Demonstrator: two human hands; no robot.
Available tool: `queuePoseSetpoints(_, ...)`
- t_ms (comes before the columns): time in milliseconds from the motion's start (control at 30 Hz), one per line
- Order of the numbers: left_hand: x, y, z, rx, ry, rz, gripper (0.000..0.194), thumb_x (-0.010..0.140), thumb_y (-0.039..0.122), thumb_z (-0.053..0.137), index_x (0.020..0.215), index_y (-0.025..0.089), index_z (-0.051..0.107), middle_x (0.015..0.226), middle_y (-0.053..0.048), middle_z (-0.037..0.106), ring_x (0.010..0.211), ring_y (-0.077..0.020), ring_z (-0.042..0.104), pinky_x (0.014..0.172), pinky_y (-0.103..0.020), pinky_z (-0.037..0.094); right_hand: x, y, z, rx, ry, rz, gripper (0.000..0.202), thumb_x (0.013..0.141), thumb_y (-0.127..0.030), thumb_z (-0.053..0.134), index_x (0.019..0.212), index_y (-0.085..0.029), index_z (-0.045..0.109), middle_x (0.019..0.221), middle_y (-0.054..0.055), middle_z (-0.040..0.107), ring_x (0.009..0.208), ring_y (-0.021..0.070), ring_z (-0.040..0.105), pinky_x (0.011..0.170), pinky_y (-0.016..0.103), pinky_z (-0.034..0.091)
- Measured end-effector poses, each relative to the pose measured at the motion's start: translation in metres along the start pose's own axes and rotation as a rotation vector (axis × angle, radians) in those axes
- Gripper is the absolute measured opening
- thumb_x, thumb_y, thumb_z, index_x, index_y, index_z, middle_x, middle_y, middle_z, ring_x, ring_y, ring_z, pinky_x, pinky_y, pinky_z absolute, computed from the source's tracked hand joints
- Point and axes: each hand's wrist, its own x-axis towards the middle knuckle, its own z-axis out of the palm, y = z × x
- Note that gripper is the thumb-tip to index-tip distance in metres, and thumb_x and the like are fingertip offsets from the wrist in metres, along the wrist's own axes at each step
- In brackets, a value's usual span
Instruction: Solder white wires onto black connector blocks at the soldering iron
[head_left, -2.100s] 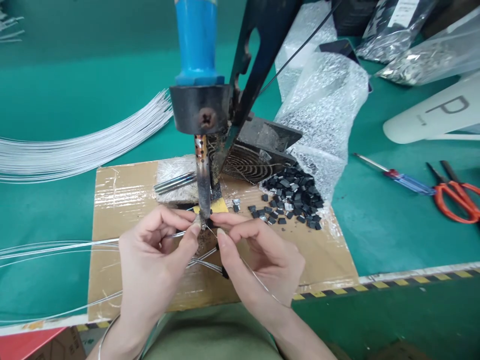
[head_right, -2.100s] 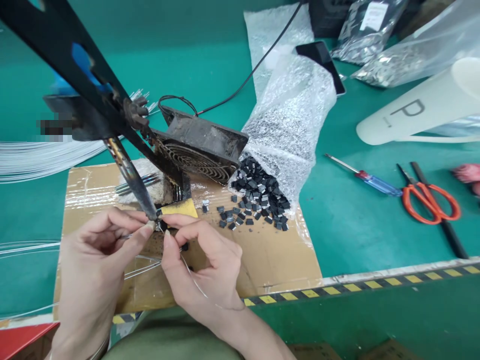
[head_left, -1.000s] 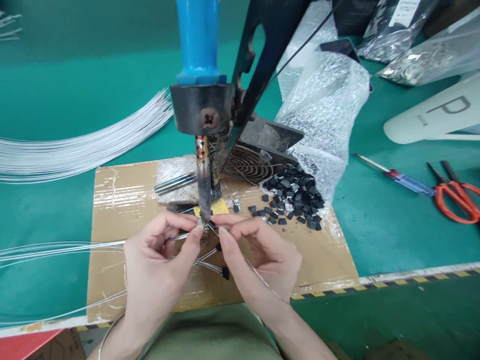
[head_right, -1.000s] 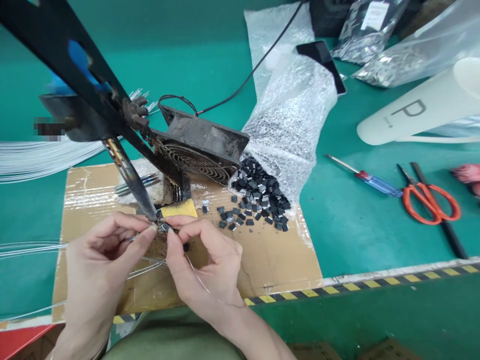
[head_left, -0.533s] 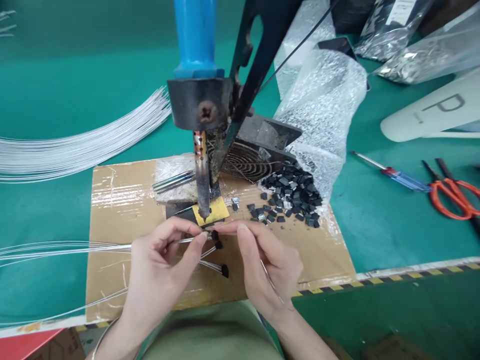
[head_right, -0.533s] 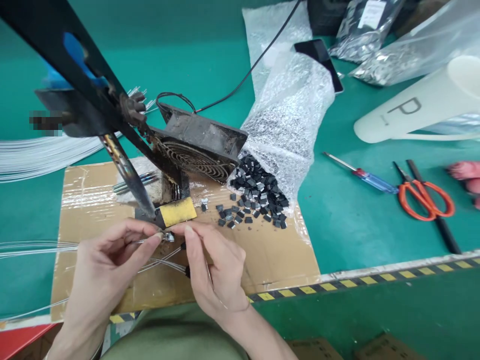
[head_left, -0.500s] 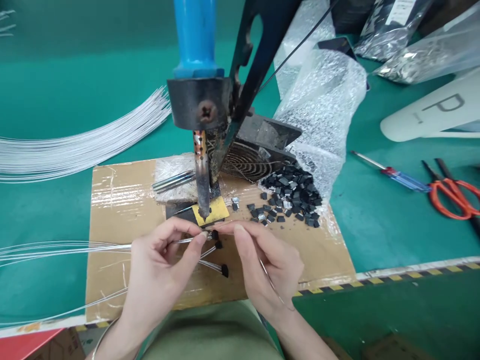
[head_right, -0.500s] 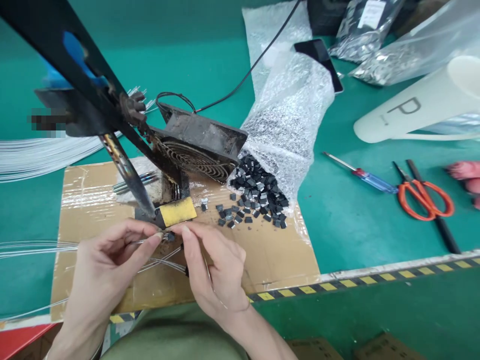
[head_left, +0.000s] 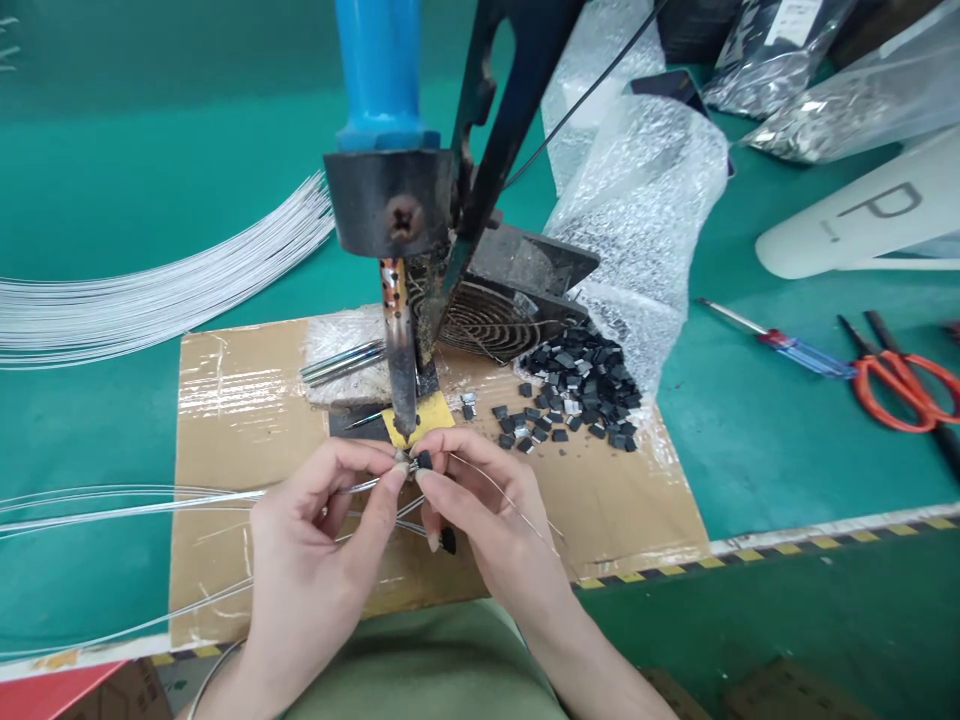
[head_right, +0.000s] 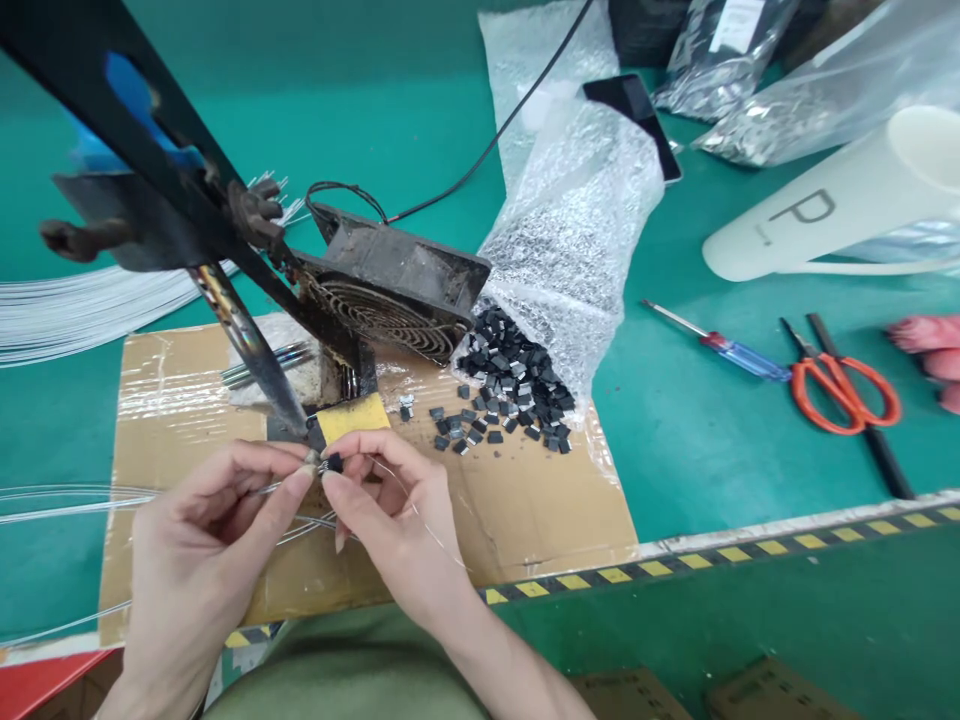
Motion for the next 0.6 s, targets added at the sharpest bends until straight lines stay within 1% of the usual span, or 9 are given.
queuePoseSetpoints(67, -0.0008, -0.0020, -0.0016, 0.029, -0.012, 0.033, 0.003, 0.090, 0.024, 0.075, 0.087, 0.022, 0.075, 0.092, -0.001, 0.078, 0.083, -0.0138, 0.073, 0.061, -0.016, 0.054, 0.0008, 0.0019, 0.0011, 0.052, -0.011, 0.012, 0.018, 0.083, -0.035, 0.084, 0.094, -0.023, 0.076, 0.073, -0.005, 0.053, 0.054, 0.0065, 0.052, 0.049, 0.019, 0.053)
queuePoseSetpoints(167, -0.0018, -0.0044, -0.0019, 0.058, -0.005, 0.045, 0.004, 0.090, 0.024, 0.075, 0.087, 0.022, 0.075, 0.095, -0.002, 0.079, 0.089, -0.0155, 0.074, 0.060, -0.016, 0.053, 0.0009, 0.0035, 0.0016, 0.082, -0.020, 0.021, 0.017, 0.084, -0.035, 0.084, 0.093, -0.022, 0.076, 0.074, -0.005, 0.054, 0.053, 0.0061, 0.052, 0.049, 0.018, 0.053)
queuePoseSetpoints(267, -0.0035, -0.0059, -0.0005, 0.060, 0.001, 0.058, 0.005, 0.091, 0.025, 0.075, 0.087, 0.023, 0.074, 0.095, -0.002, 0.078, 0.088, -0.0151, 0.074, 0.059, -0.017, 0.052, 0.0004, 0.0034, 0.0015, 0.075, -0.009, 0.032, 0.019, 0.083, -0.037, 0.084, 0.093, -0.022, 0.076, 0.074, -0.004, 0.054, 0.054, 0.0072, 0.052, 0.049, 0.020, 0.054)
queuePoseSetpoints(333, -0.0049, -0.0065, 0.0001, 0.065, 0.008, 0.067, 0.004, 0.091, 0.023, 0.074, 0.087, 0.024, 0.074, 0.096, -0.001, 0.078, 0.089, -0.0143, 0.074, 0.061, -0.016, 0.053, 0.0002, 0.0032, 0.0012, 0.069, -0.003, 0.037, 0.019, 0.083, -0.037, 0.084, 0.093, -0.022, 0.076, 0.075, -0.004, 0.054, 0.054, 0.0076, 0.053, 0.049, 0.021, 0.055)
queuePoseSetpoints(467, -0.0063, -0.0059, 0.0001, 0.092, 0.006, 0.086, 0.005, 0.092, 0.022, 0.073, 0.087, 0.025, 0.074, 0.095, 0.000, 0.076, 0.093, -0.0152, 0.073, 0.070, -0.018, 0.056, 0.0004, 0.0034, 0.0010, 0.084, -0.007, 0.053, 0.019, 0.083, -0.037, 0.084, 0.092, -0.022, 0.076, 0.073, -0.005, 0.055, 0.053, 0.0078, 0.054, 0.050, 0.021, 0.054)
queuePoseSetpoints(600, -0.0061, -0.0042, -0.0001, 0.114, 0.004, 0.093, 0.005, 0.091, 0.022, 0.074, 0.086, 0.024, 0.074, 0.095, -0.001, 0.076, 0.092, -0.0170, 0.073, 0.068, -0.020, 0.057, 0.0003, 0.0037, 0.0009, 0.114, -0.011, 0.065, 0.018, 0.083, -0.036, 0.084, 0.091, -0.022, 0.076, 0.070, -0.005, 0.054, 0.053, 0.0079, 0.054, 0.050, 0.020, 0.053)
